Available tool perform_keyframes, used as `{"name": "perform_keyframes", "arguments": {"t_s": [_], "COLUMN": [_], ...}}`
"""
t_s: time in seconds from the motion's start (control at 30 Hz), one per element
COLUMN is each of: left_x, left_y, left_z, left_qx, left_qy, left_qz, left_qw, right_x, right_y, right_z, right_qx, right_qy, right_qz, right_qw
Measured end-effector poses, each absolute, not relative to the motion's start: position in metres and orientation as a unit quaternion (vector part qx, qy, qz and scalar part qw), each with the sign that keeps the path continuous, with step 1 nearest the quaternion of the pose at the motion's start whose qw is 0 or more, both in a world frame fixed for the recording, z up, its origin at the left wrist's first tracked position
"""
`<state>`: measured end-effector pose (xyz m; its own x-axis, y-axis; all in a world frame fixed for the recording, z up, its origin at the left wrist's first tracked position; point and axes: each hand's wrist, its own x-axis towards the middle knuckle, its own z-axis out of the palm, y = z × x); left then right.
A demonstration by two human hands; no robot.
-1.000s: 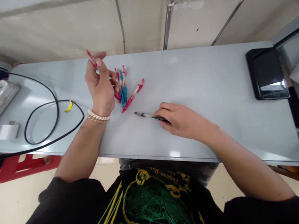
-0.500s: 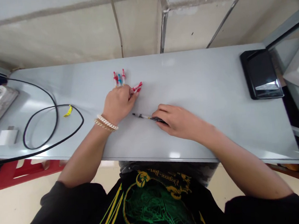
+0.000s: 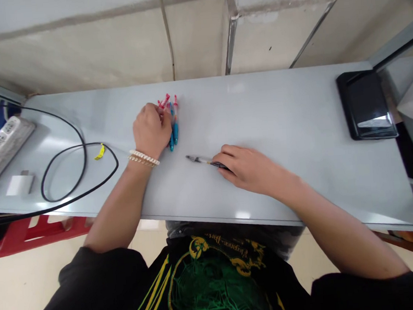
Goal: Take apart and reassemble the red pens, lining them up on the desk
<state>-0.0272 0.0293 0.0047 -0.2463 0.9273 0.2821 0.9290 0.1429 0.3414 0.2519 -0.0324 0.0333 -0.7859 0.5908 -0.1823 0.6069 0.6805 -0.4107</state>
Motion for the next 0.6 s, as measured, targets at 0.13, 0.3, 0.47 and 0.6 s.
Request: {"name": "perform_keyframes", "arguments": {"t_s": [0.13,0.3,0.47,0.6], "left_x": [-0.015,-0.008,-0.014,-0.016], "left_y": [0.026,0.019,0.019,0.018], "left_z": [0.005,0.011,0.016,0.018], "left_qx": [-0.611,-0.604,-0.631,-0.645], "left_qy": [-0.763,-0.775,-0.757,-0.744], "left_qz": [-0.210,-0.176,-0.165,-0.167], "left_qw": [-0.023,-0.052,-0.048,-0.047], "right_x": [0.252,0.251,0.251,0.253], "right_y": [-0.033,-0.033,-0.032,-0.032], "right_z": [0.034,0.034,0.035,0.033], "right_qx": [0.329,0.326,0.328,0.322], "right_qy": [0.917,0.918,0.915,0.914], "right_qz": [-0.224,-0.223,-0.235,-0.249], "right_qw": [0.022,0.021,0.014,-0.006]}}
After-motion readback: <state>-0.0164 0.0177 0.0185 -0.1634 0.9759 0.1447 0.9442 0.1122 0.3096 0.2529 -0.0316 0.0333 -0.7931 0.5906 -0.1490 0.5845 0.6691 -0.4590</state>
